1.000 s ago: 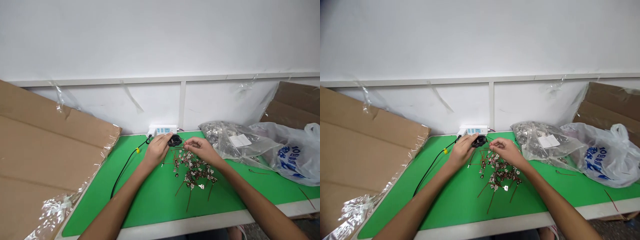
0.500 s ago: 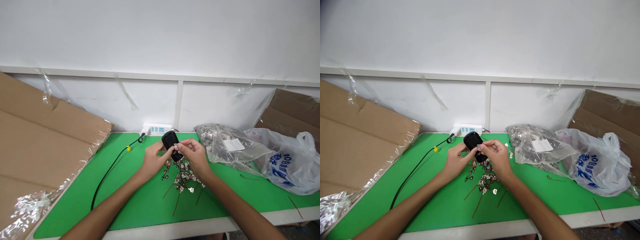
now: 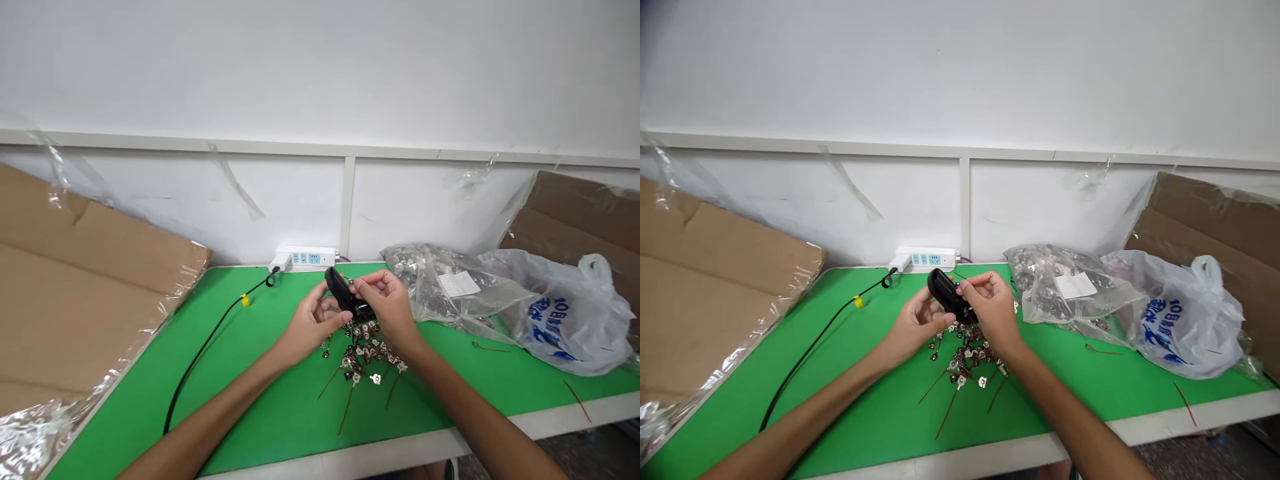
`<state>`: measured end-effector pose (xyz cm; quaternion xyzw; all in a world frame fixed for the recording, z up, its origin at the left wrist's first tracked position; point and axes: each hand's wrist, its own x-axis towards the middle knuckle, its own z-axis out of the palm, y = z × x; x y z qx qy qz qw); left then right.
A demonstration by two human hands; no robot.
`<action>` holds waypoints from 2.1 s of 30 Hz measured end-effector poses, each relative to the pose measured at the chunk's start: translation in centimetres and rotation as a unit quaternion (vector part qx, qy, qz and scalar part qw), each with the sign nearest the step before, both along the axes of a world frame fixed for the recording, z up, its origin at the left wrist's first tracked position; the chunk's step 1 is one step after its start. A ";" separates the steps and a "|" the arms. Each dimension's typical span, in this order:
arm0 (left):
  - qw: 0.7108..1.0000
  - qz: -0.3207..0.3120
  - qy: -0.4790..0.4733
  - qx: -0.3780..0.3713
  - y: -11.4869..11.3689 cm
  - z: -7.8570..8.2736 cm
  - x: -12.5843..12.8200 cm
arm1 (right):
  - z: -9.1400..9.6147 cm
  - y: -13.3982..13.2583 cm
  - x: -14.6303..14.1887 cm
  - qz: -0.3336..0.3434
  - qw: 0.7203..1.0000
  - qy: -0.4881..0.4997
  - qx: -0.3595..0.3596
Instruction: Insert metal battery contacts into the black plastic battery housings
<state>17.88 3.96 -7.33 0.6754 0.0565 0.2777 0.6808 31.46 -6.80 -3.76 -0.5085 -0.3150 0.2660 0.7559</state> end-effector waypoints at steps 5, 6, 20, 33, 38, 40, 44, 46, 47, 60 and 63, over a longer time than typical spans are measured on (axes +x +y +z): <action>0.990 0.094 -0.043 0.095 -0.7 0.3 -0.1 | 0.1 -0.4 0.1 -0.042 0.990 -0.134 0.015; 0.984 0.115 -0.050 0.128 -0.8 0.3 -0.1 | 0.0 -0.5 -0.1 -0.059 0.984 -0.171 0.007; 0.956 0.145 -0.094 0.236 -0.5 -0.4 -0.1 | -0.4 -0.7 -0.8 -0.069 0.982 -0.176 0.002; 0.951 0.147 -0.085 0.261 -0.7 -0.6 -0.4 | -0.5 -0.6 -1.3 -0.099 0.971 -0.218 -0.003; 0.931 0.162 -0.078 0.319 -0.3 -0.8 -0.7 | -0.5 -0.7 -1.4 -0.084 0.975 -0.204 -0.009; 0.921 0.168 -0.086 0.341 -0.1 -0.8 -0.8 | -0.6 -0.7 -1.4 -0.076 0.977 -0.197 -0.008; 0.914 0.174 -0.086 0.356 0.0 -0.7 -1.1 | -0.4 -0.7 -1.2 -0.049 0.984 -0.169 -0.016; 0.912 0.174 -0.082 0.363 0.0 -0.5 -1.2 | -0.3 -0.7 -1.1 -0.035 0.988 -0.148 -0.016; 0.910 0.173 -0.076 0.369 0.0 -0.4 -1.3 | -0.2 -0.7 -1.1 -0.028 0.990 -0.135 -0.015; 0.872 0.158 -0.126 0.446 1.2 0.9 -2.0 | 0.7 -0.9 -1.3 0.001 0.995 -0.099 -0.014; 0.861 0.162 -0.162 0.453 1.3 0.9 -2.0 | 0.4 -1.1 -1.7 -0.039 0.976 -0.214 0.000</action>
